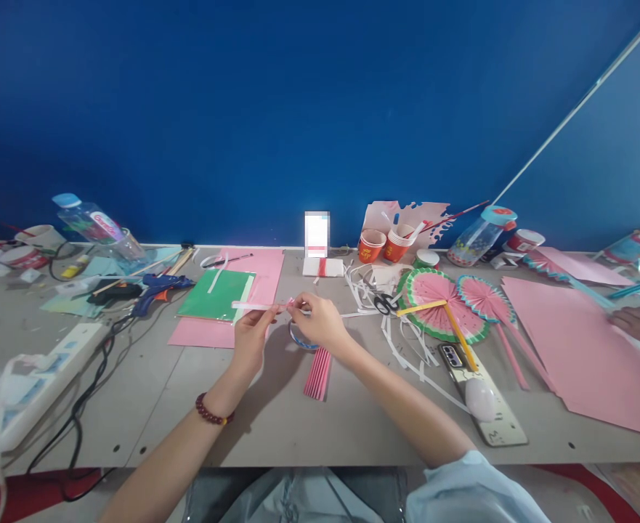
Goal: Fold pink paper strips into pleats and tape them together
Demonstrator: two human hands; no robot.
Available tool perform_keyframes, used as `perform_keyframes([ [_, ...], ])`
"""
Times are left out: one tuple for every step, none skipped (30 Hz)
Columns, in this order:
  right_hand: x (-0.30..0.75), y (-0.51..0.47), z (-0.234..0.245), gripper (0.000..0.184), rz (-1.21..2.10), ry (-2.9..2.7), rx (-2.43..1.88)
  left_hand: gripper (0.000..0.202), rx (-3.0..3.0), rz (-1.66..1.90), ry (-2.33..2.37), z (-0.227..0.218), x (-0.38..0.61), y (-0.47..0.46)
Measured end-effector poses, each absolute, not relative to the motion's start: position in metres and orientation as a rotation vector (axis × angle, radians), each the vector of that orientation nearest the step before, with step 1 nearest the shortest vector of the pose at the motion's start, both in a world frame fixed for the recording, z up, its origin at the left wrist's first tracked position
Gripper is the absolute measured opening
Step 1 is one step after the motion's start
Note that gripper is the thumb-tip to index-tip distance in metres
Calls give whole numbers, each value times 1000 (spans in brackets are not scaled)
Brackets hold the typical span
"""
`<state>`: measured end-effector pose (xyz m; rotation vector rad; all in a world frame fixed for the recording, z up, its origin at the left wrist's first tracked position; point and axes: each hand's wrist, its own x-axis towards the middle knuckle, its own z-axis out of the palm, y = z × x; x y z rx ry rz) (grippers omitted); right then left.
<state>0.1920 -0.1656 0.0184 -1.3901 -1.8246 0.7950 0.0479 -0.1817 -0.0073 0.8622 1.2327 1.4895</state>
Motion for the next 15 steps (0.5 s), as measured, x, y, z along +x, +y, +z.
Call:
perform_keyframes([
  [192,-165,18,16,794,-1826,-1396,25,861,1482,1234,-8,47,-181],
  [192,-165,18,16,794,-1827,-1403,25,856,1474,1236,-10,47,-180],
  [192,-164,18,16,794,-1826,-1412,25,848,1463,1237,-12,46,-180],
  [192,-164,17,16,792,-1823,-1419,26,841,1450,1237,-13,46,-179],
  [192,-163,17,16,788,-1822,-1421,26,837,1437,1237,-14,46,-178],
  [192,-163,16,15,782,-1818,-1418,27,838,1425,1234,-14,45,-177],
  [192,-163,16,15,775,-1815,-1409,28,845,1418,1227,-14,45,-177],
  [192,-163,15,15,769,-1812,-1395,28,855,1419,1221,-13,45,-177],
  [192,-163,15,15,767,-1810,-1380,29,879,1421,1211,-12,45,-177],
  [192,-163,15,14,770,-1811,-1368,29,916,1426,1198,-11,45,-178],
  [192,-164,14,14,772,-1813,-1360,29,963,1433,1182,-9,46,-178],
  [192,-164,14,14,772,-1817,-1354,29,1011,1433,1164,-8,46,-179],
  [192,-164,14,14,769,-1823,-1346,29,1051,1431,1145,-8,47,-180],
  [192,-164,14,14,760,-1828,-1340,30,1073,1430,1125,-8,48,-180],
  [192,-164,13,14,751,-1832,-1334,31,1078,1430,1103,-8,49,-181],
])
